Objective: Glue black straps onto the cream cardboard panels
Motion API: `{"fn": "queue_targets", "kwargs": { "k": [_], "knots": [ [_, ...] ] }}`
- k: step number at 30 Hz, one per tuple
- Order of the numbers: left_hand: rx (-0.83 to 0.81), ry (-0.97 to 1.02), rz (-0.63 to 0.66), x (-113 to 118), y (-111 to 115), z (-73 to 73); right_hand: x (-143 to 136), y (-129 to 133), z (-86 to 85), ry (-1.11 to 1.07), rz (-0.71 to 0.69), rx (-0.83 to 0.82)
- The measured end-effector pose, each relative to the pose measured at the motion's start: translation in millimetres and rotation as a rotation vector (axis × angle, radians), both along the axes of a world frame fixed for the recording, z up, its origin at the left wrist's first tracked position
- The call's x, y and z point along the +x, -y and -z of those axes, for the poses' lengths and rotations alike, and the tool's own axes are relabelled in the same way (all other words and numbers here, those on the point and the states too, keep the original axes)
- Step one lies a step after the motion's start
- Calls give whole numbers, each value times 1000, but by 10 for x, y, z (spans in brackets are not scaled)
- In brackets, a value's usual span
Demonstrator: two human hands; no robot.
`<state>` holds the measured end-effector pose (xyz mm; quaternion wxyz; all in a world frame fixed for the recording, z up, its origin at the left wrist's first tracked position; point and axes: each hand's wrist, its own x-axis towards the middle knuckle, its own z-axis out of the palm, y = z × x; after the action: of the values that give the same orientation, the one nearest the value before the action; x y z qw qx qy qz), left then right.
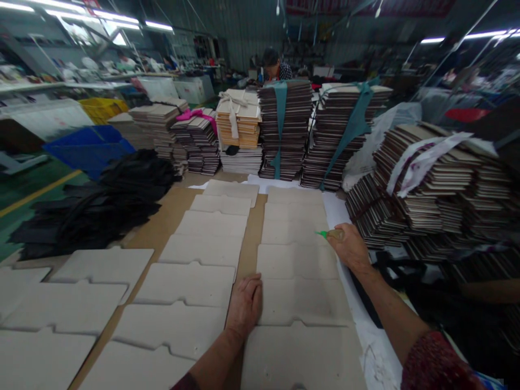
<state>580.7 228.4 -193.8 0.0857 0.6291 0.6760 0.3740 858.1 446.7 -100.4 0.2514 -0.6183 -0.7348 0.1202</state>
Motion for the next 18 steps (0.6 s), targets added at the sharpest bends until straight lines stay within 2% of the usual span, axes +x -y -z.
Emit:
{"fn": "queue_targets", "kwargs": {
  "k": [4,6,8,13,15,18],
  "knots": [
    [3,13,-129,39,-68,-149,-26,16,-26,-85,30,11],
    [4,-6,-141,35,-215,-210,-106,38,-37,-110,-1,8],
    [3,-44,-89,-11,-446,-232,-236,67,-43,-121,-52,2],
    [-12,-124,111,-213,-1018,-121,-665,130,-26,-87,-236,-5],
    [-24,-132,148,-253,-1112,-55,-823,142,-8,-60,-292,-14],
    [-34,-134,148,-255,-1131,16,-1016,149,14,-13,-347,-30]
  ]
}}
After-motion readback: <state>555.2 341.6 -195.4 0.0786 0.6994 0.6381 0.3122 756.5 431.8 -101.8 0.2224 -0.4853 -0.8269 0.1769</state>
